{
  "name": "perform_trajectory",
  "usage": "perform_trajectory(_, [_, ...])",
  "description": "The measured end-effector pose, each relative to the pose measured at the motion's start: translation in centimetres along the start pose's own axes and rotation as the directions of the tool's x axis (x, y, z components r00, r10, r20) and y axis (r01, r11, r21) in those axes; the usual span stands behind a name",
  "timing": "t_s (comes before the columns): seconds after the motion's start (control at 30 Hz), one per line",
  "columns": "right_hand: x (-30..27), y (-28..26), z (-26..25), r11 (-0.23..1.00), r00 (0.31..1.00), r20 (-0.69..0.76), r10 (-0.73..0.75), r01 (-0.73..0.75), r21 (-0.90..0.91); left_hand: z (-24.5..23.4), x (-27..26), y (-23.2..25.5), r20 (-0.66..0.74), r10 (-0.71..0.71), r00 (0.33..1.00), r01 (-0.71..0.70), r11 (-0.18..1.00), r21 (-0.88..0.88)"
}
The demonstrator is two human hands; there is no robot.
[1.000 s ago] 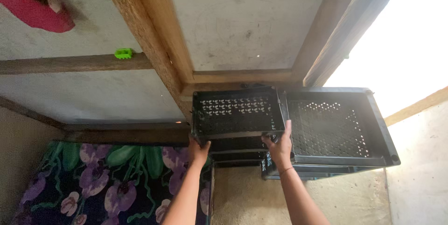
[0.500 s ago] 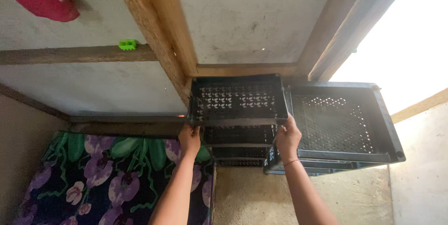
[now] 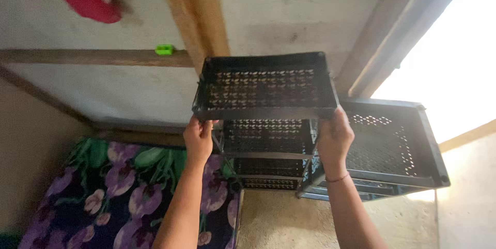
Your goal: The person assembles black plastic trays by inserting metal rods into the corners. They handle the trays and rods by hand, repeatedly inserting and adjusting the rods to secure the structure.
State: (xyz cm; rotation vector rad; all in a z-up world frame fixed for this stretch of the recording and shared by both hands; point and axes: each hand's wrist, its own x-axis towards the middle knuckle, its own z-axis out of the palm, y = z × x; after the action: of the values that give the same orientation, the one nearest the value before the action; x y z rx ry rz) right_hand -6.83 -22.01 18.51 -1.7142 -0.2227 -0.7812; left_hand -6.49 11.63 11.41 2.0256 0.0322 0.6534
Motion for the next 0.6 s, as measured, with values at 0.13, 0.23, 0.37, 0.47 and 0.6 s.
perform_trajectory(0.13, [0.8, -3.9, 1.2, 0.979, 0.999, -0.012, 0.048, -0.045, 0.200, -3.2, 0.0, 3.2, -0.031, -0.100, 0.995, 0.089, 0.963, -0.253])
perform_trajectory(0.23, [1.1, -6.3, 2.3, 0.967, 1.000, 0.017, 0.016, -0.020, 0.254, -6.3, -1.0, 5.0, -0.093, -0.069, 0.993, 0.042, 0.963, -0.265])
perform_trajectory(0.37, [0.6, -9.0, 4.8, 0.939, 0.995, 0.085, 0.054, -0.080, 0.335, -11.2, -3.1, 6.6, -0.194, -0.020, 0.981, -0.020, 0.980, -0.199])
perform_trajectory(0.47, [-1.0, -9.9, 6.9, 0.904, 0.985, 0.167, 0.037, -0.105, 0.414, -15.0, -5.9, 6.9, -0.268, -0.033, 0.963, -0.001, 0.992, -0.128])
perform_trajectory(0.6, [-4.3, -10.5, 12.1, 0.836, 0.967, 0.250, 0.044, -0.172, 0.521, -20.6, -9.6, 6.3, -0.388, -0.045, 0.920, 0.037, 0.999, -0.028])
